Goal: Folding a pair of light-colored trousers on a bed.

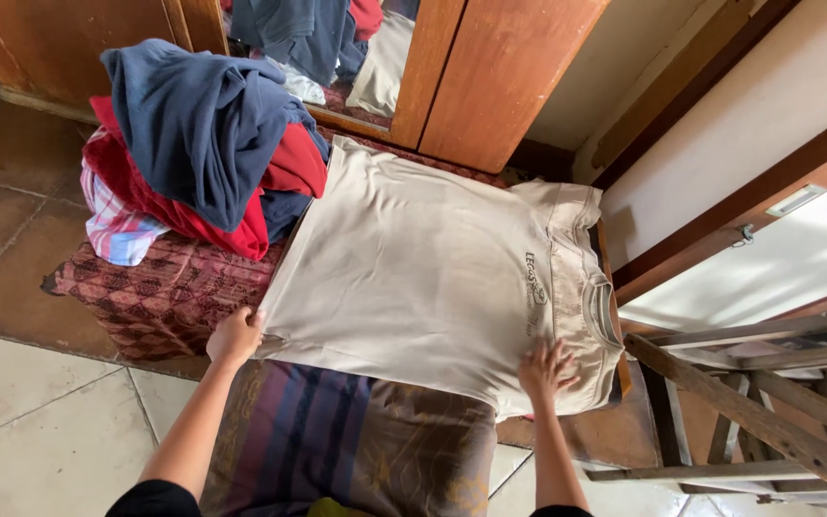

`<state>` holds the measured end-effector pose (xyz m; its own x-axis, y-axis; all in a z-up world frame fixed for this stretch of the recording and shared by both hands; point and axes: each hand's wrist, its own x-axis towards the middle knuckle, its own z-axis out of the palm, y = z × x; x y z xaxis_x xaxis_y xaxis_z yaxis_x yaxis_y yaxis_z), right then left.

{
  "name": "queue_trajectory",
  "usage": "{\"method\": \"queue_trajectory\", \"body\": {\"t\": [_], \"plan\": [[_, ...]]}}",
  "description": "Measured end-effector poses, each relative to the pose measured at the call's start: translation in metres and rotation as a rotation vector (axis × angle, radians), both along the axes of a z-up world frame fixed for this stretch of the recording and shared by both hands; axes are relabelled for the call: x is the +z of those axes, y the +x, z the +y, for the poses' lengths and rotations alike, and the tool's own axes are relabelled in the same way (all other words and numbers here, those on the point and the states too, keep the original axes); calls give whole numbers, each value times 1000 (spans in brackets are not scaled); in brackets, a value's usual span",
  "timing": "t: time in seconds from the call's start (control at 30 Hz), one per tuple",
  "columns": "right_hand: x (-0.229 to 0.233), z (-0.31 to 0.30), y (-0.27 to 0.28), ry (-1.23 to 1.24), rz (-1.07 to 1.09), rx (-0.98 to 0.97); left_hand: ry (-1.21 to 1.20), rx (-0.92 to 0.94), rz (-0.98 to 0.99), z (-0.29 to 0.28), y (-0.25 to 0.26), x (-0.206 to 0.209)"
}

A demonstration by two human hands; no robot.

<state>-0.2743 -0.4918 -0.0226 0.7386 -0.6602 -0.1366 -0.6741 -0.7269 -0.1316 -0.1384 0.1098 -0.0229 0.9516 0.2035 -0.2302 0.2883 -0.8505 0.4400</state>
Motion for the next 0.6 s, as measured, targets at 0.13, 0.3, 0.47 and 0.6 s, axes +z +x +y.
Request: {"method": "queue_trajectory", "body": {"t": [0.13, 0.3, 0.47, 0.6], "plan": [[-31, 54, 30, 78, 60, 214, -176, 32, 122, 8, -12, -1], [38, 171, 26, 178, 292, 691, -58, 21, 192, 17, -3, 2], [-12, 145, 41, 559, 105, 935, 32, 83, -172, -30, -5, 39], [-21, 130, 41, 200, -49, 437, -141, -112, -413, -99, 3, 36]]}}
